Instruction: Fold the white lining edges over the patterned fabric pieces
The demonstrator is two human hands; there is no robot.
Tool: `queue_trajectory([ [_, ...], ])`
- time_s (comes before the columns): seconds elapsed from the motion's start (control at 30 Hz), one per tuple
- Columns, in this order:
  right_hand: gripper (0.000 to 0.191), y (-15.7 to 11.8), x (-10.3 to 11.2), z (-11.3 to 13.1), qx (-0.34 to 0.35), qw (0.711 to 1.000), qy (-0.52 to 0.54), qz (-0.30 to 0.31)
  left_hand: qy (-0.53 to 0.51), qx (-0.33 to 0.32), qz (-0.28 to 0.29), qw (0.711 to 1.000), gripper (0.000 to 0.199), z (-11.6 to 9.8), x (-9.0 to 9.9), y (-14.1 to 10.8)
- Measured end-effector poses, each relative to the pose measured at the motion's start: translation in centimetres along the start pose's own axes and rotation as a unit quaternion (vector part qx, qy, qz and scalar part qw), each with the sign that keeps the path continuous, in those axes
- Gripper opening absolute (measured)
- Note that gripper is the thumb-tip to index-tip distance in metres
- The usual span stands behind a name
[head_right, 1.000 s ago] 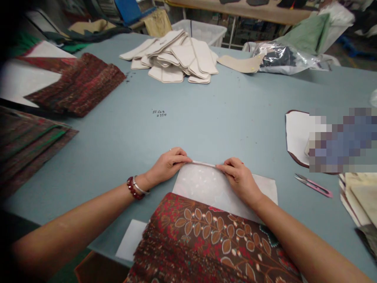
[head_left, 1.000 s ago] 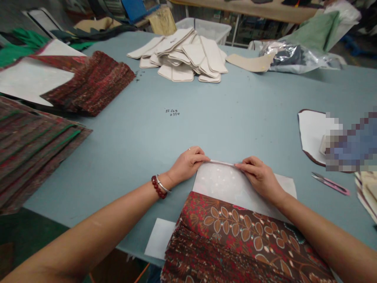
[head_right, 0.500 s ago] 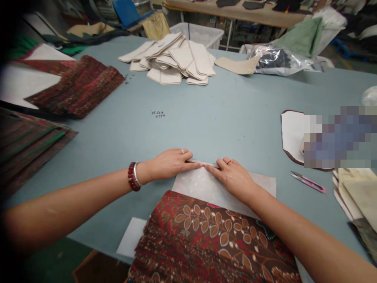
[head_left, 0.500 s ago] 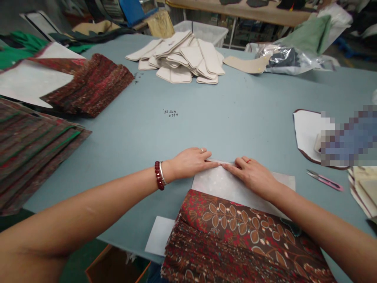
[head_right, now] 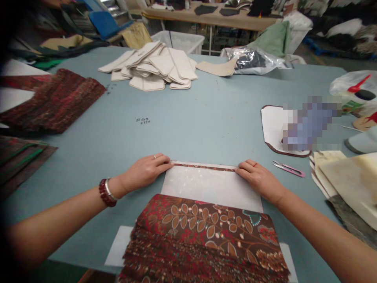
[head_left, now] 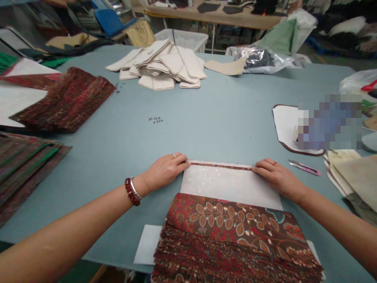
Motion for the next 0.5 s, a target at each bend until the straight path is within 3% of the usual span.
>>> queue_trajectory([
  [0.27, 0.035, -6.5, 1.9, -3.6, -0.085, 0.995, -0.042, 0.004, 0.007, 0.050, -0.043, 0.998, 0.041, 0.0, -1.7, -1.8],
  [0.4, 0.028, -5.5, 2.0, -3.0, -0.195, 0.978, 0.013, -0.068, 0.002, 0.058, -0.066, 0.996, 0.044, -0.3, -2.3, -2.0],
  [0.5, 0.024, -3.0, 1.6, -1.7, -0.246, 0.964, 0.071, -0.068, -0.010, 0.062, -0.078, 0.995, 0.044, -0.4, -2.4, -2.1],
])
Point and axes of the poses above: each hand's wrist, its own y-axis towards the middle knuckle, its own x-axis out of the back of the hand, z = x × y, the point moved 1 cm from there along y, towards the middle knuckle, and after that the axes turned 1 degree about y, right-handed, at the moved point
